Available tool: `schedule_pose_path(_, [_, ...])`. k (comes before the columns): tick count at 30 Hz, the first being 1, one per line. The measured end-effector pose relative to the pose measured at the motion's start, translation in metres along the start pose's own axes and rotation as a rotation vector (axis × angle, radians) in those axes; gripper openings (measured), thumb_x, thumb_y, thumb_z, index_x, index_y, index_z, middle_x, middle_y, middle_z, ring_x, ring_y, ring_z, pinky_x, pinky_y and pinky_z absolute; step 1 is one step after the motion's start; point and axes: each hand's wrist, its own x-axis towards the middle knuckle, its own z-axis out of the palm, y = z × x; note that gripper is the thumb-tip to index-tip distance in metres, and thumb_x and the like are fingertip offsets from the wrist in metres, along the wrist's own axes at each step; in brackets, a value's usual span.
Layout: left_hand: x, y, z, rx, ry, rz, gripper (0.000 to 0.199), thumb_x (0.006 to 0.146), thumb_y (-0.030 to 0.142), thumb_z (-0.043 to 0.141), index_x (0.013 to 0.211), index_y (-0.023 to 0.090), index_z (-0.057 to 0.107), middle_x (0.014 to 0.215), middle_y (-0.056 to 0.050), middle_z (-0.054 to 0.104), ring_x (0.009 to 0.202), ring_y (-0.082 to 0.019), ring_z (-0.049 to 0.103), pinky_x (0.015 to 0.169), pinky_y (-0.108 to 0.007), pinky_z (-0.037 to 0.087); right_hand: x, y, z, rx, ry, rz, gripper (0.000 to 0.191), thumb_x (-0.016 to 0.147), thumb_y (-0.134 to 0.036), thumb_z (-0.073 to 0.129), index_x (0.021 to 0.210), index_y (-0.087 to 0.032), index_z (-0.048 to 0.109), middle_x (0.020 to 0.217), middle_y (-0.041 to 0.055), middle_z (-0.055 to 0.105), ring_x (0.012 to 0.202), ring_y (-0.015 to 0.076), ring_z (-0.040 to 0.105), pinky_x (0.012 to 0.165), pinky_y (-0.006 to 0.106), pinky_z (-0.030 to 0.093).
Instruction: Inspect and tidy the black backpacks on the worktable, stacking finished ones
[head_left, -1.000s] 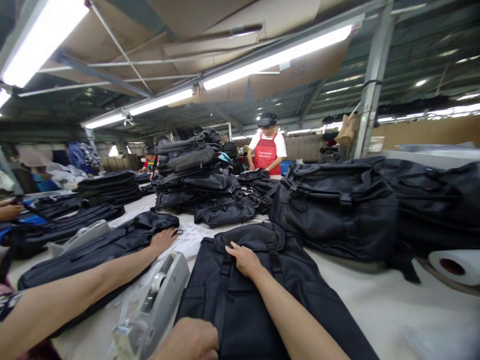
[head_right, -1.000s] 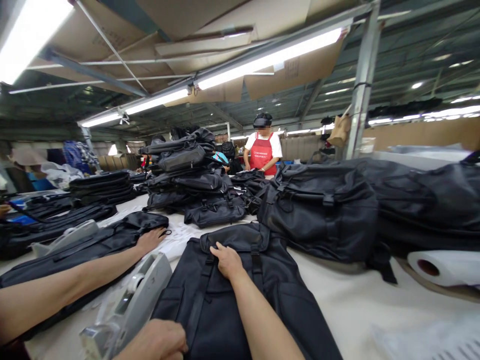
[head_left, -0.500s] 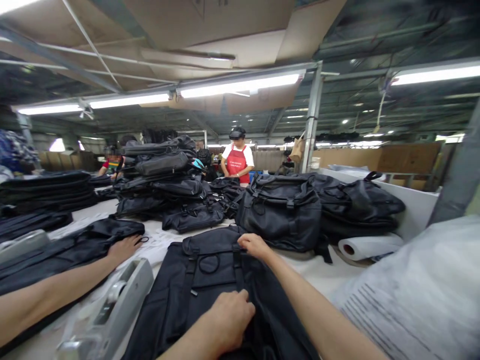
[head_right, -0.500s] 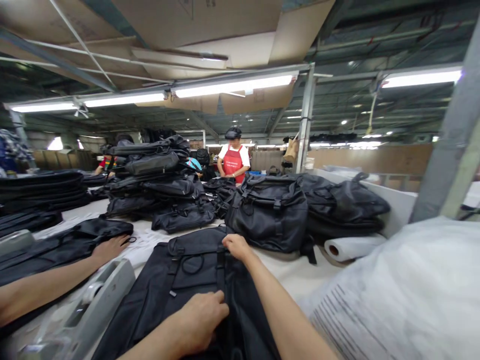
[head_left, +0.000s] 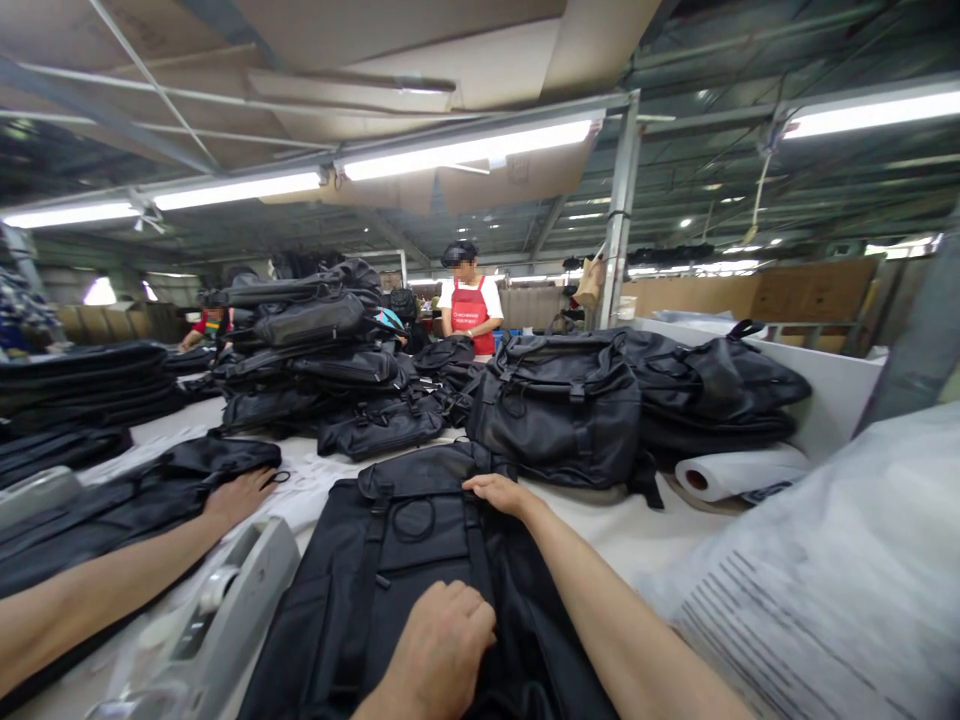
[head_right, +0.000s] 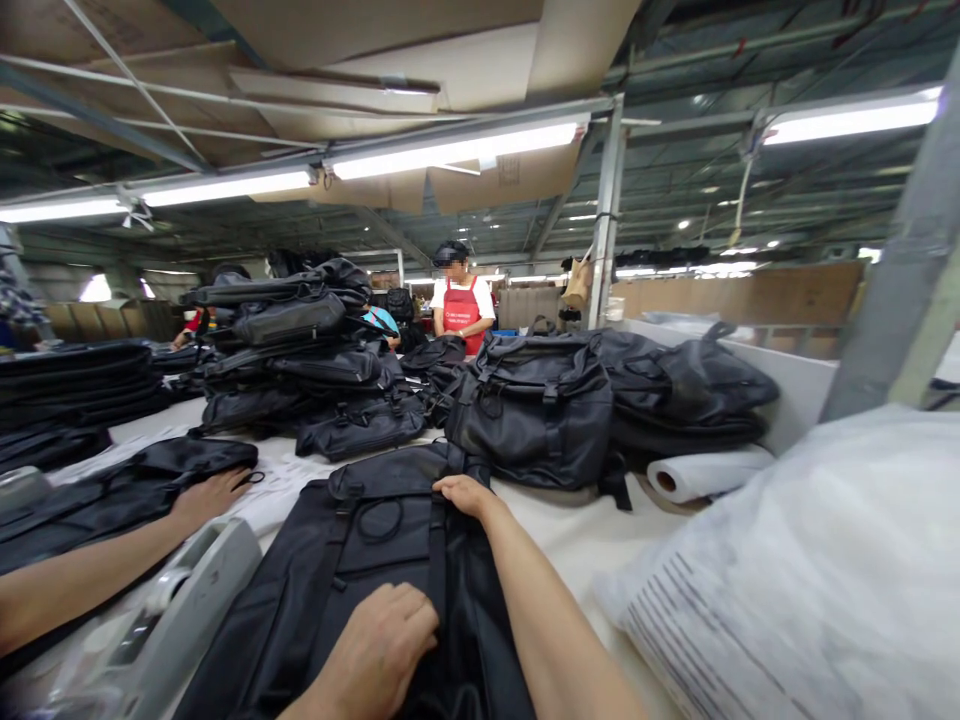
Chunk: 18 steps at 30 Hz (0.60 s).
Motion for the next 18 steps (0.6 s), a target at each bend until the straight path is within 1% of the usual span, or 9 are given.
schedule_pose_path(2, [0.000, 0.001, -0.006, 0.014, 0.040, 0.054, 0.008, 0.087, 0.017, 0.052, 0.089, 0.019, 0.060, 0.097, -0.003, 0.068, 0.089, -0.020, 0.062, 0.078, -0.033, 0.049, 0.001, 0.002, 0.000, -0.005, -0.010, -0.008, 0.041, 0.081, -0.023, 0.040, 0.112, -0.019, 0.067, 0.122, 0.0053, 0.066, 0.115, 0.0205, 0.058, 0.102, 0.035, 0.041])
schedule_pose_path(4, [0.004, 0.003, -0.010, 0.067, 0.038, 0.156, 0.005, 0.087, 0.021, 0.056, 0.085, 0.019, 0.060, 0.092, -0.002, 0.069, 0.083, -0.020, 0.063, 0.070, -0.030, 0.047, 0.002, 0.004, 0.001, -0.028, -0.010, -0.017, 0.037, 0.082, -0.023, 0.041, 0.108, -0.019, 0.068, 0.117, 0.0055, 0.068, 0.112, 0.0206, 0.059, 0.100, 0.034, 0.041])
schedule_pose_path(6, [0.008, 0.005, -0.008, 0.129, 0.041, 0.249, 0.010, 0.087, 0.027, 0.058, 0.082, 0.019, 0.060, 0.085, -0.002, 0.069, 0.075, -0.018, 0.063, 0.062, -0.029, 0.044, 0.004, 0.005, 0.004, -0.059, 0.001, -0.017, 0.031, 0.083, -0.028, 0.045, 0.103, -0.020, 0.067, 0.110, 0.0057, 0.070, 0.105, 0.0216, 0.061, 0.095, 0.035, 0.044])
schedule_pose_path(9, [0.013, 0.005, 0.004, 0.166, 0.110, 0.331, 0.016, 0.086, 0.033, 0.060, 0.078, 0.019, 0.060, 0.076, -0.001, 0.069, 0.067, -0.017, 0.062, 0.053, -0.028, 0.038, 0.007, 0.008, 0.010, -0.098, 0.018, -0.006, 0.022, 0.083, -0.031, 0.051, 0.097, -0.021, 0.065, 0.100, 0.0041, 0.070, 0.095, 0.0211, 0.062, 0.087, 0.034, 0.045])
schedule_pose_path(11, [0.014, 0.002, 0.015, 0.161, 0.146, 0.378, 0.018, 0.084, 0.034, 0.062, 0.075, 0.019, 0.059, 0.071, 0.000, 0.067, 0.062, -0.016, 0.061, 0.050, -0.029, 0.034, 0.008, 0.012, 0.015, -0.117, 0.030, 0.005, 0.018, 0.083, -0.028, 0.051, 0.095, -0.022, 0.063, 0.100, 0.0028, 0.070, 0.097, 0.0201, 0.061, 0.086, 0.032, 0.044])
schedule_pose_path(12, [0.014, 0.000, 0.020, 0.156, 0.143, 0.400, 0.017, 0.084, 0.033, 0.063, 0.074, 0.019, 0.060, 0.068, 0.000, 0.067, 0.059, -0.015, 0.060, 0.048, -0.029, 0.032, 0.008, 0.015, 0.017, -0.127, 0.039, 0.014, 0.017, 0.084, -0.027, 0.050, 0.095, -0.023, 0.062, 0.102, 0.0025, 0.069, 0.099, 0.0199, 0.061, 0.086, 0.031, 0.043])
schedule_pose_path(14, [0.014, -0.005, 0.028, 0.142, 0.087, 0.427, 0.016, 0.082, 0.030, 0.065, 0.072, 0.019, 0.060, 0.066, 0.001, 0.066, 0.055, -0.014, 0.058, 0.046, -0.028, 0.030, 0.007, 0.018, 0.020, -0.151, 0.052, 0.041, 0.016, 0.086, -0.027, 0.049, 0.094, -0.024, 0.062, 0.105, 0.0023, 0.069, 0.101, 0.0199, 0.060, 0.086, 0.031, 0.042])
schedule_pose_path(15, [0.015, -0.007, 0.031, 0.128, 0.047, 0.420, 0.015, 0.081, 0.030, 0.066, 0.072, 0.019, 0.061, 0.066, 0.001, 0.066, 0.055, -0.013, 0.058, 0.046, -0.027, 0.031, 0.007, 0.019, 0.021, -0.166, 0.056, 0.056, 0.016, 0.087, -0.028, 0.048, 0.095, -0.024, 0.061, 0.106, 0.0023, 0.068, 0.102, 0.0199, 0.060, 0.087, 0.031, 0.042])
schedule_pose_path(18, [0.014, -0.010, 0.027, 0.029, -0.073, 0.382, 0.013, 0.081, 0.029, 0.066, 0.073, 0.018, 0.065, 0.074, -0.001, 0.069, 0.063, -0.014, 0.061, 0.051, -0.023, 0.039, 0.004, 0.012, 0.019, -0.218, 0.062, 0.096, 0.019, 0.089, -0.028, 0.044, 0.098, -0.025, 0.060, 0.110, 0.0021, 0.068, 0.104, 0.0192, 0.059, 0.088, 0.031, 0.041])
